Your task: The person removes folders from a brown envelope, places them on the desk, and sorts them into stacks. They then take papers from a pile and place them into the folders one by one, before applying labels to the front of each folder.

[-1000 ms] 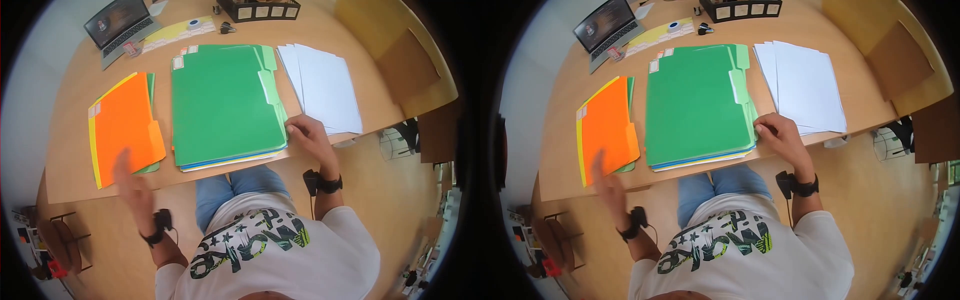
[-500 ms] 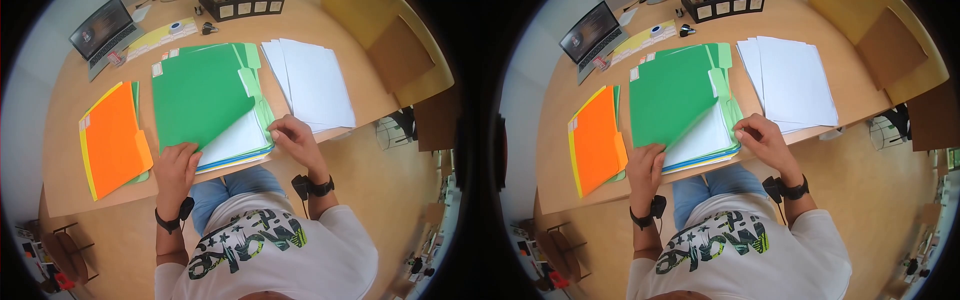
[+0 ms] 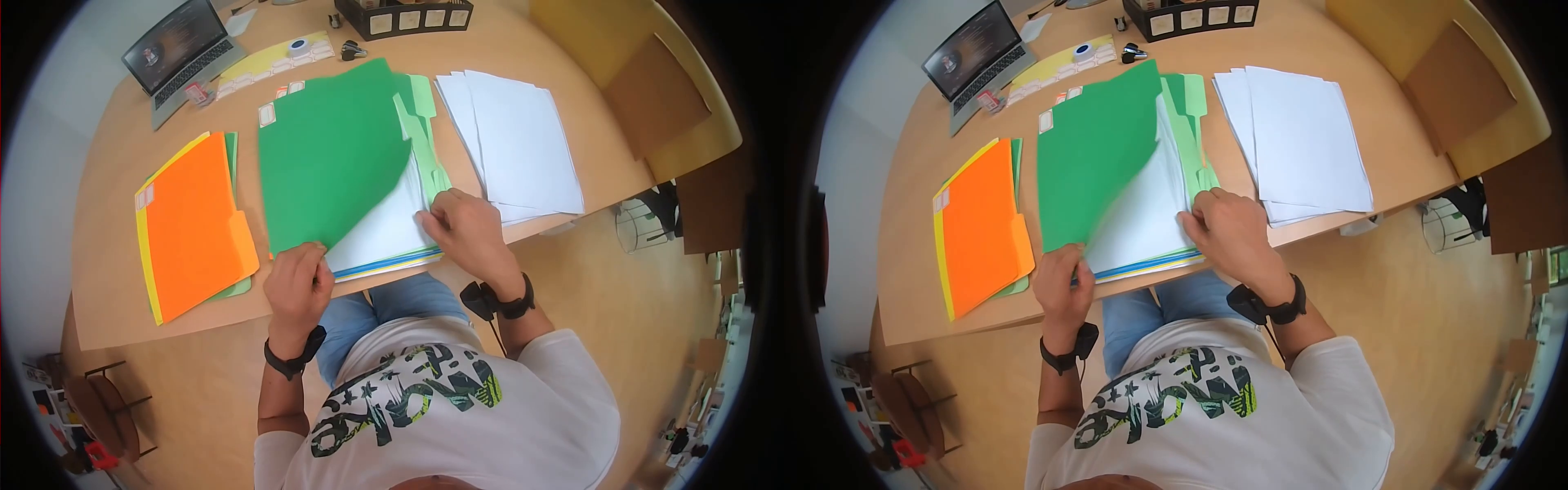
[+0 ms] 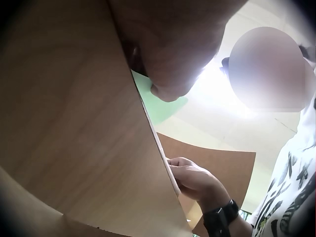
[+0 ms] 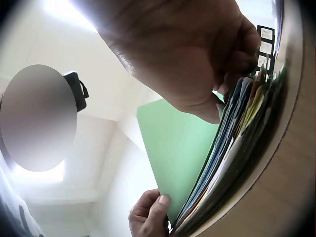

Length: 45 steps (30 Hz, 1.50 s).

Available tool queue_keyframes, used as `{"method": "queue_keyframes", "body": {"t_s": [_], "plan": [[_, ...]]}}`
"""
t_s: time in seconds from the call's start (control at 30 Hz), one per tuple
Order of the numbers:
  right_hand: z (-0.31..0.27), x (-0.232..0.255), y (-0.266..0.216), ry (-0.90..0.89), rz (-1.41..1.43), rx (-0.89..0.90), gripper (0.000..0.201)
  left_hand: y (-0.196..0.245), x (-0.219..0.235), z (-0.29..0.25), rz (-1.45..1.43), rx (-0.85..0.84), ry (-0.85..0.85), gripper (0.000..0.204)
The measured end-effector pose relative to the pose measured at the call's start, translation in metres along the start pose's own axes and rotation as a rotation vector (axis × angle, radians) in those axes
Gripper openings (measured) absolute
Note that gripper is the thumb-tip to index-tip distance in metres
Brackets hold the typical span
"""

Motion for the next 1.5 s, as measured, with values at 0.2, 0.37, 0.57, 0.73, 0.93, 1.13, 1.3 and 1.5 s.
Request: {"method": "queue_keyframes", "body": {"t_s": [0.2, 0.37, 0.57, 0.73, 0.93, 1.13, 1.3, 1.5], "plan": [[-0.003, 0.018, 0.030, 0.006, 0.257, -0.063, 0.021, -0.005, 0.003, 0.005, 0.053, 0.136, -0.101, 0.041], [-0.019, 0.072, 0.108, 0.186, 0.345, -0.229, 0.020, -0.021, 0.008, 0.000, 0.045, 0.318, -0.127, 0.050], [-0.058, 0.119, 0.218, 0.585, -0.010, -0.450, 0.021, -0.041, 0.009, -0.006, 0.017, 0.433, -0.165, 0.049], [-0.075, 0.122, 0.251, 0.780, -0.047, -0.534, 0.019, -0.050, 0.011, -0.007, 0.006, 0.456, -0.132, 0.047], [-0.074, 0.123, 0.251, 0.819, -0.245, -0.571, 0.024, -0.052, 0.019, -0.002, 0.005, 0.553, -0.108, 0.043], [-0.070, 0.113, 0.246, 0.639, -0.353, -0.830, 0.026, -0.052, 0.037, -0.006, -0.053, 0.490, 0.138, 0.042], [-0.059, 0.119, 0.214, 0.537, -0.675, -0.704, 0.039, -0.062, 0.077, -0.027, -0.093, 0.478, 0.514, 0.038], [-0.009, 0.116, 0.229, 0.325, -0.370, -0.634, 0.091, -0.101, 0.139, -0.066, -0.066, 0.657, 0.842, 0.037]]}}
Point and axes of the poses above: each hand's wrist, its own z-axis towards the middle knuckle, its own x-axis out of the back of the hand, y = z × x, the point moved 7 cm from there along z, towards the middle knuckle, and after that the axes turned 5 degrees about -y, right-handed, at the moved point
